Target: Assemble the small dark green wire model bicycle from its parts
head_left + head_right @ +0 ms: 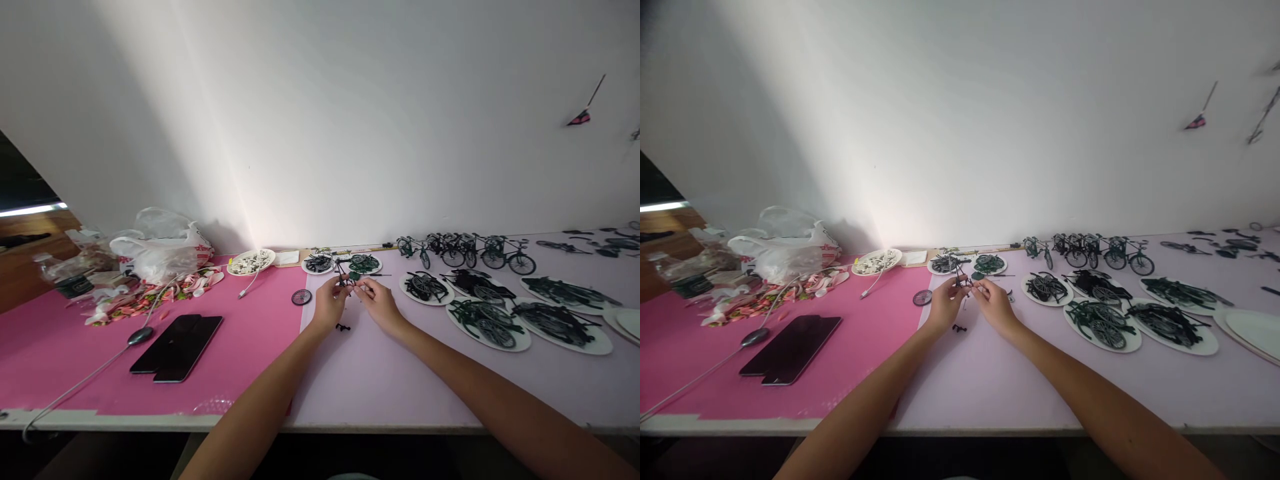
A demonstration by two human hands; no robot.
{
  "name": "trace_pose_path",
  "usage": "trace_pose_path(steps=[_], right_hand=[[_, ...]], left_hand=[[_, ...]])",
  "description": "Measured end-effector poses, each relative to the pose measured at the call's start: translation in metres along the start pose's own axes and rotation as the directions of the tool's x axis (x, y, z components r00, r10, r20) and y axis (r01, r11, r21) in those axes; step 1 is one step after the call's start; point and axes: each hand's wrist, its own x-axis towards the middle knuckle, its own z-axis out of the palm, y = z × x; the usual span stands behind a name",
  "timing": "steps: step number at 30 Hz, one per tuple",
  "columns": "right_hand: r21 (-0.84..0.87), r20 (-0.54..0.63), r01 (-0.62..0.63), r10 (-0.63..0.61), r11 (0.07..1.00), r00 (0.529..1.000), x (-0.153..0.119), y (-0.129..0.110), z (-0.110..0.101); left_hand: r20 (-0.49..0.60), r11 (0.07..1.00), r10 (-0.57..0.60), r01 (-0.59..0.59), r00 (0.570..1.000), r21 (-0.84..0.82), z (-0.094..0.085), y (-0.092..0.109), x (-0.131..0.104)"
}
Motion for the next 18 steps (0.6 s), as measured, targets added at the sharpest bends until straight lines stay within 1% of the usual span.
trace_pose_path(steps=[7, 13, 18], right_hand=[[-0.012, 0.04, 0.023, -0.022, 1.0, 0.999, 0.0008, 0.0018, -0.0006], [-0.049, 0.046, 0.07, -0.068, 0.996, 0.997, 0.0012, 0.0023, -0.0013], [-0.025, 0.045, 0.101, -0.1, 0.995, 0.994, 0.0013, 0.0038, 0.0006]], left_hand=[[0.003, 0.998, 0.041, -0.041, 0.999, 0.055, -0.001, -0.0021, 0.0006], [0.013, 0.995, 0.047, -0.048, 0.999, 0.085, -0.0009, -0.0057, 0.001], [0.025, 0.994, 0.068, -0.07, 0.997, 0.084, -0.0005, -0.0064, 0.0013]])
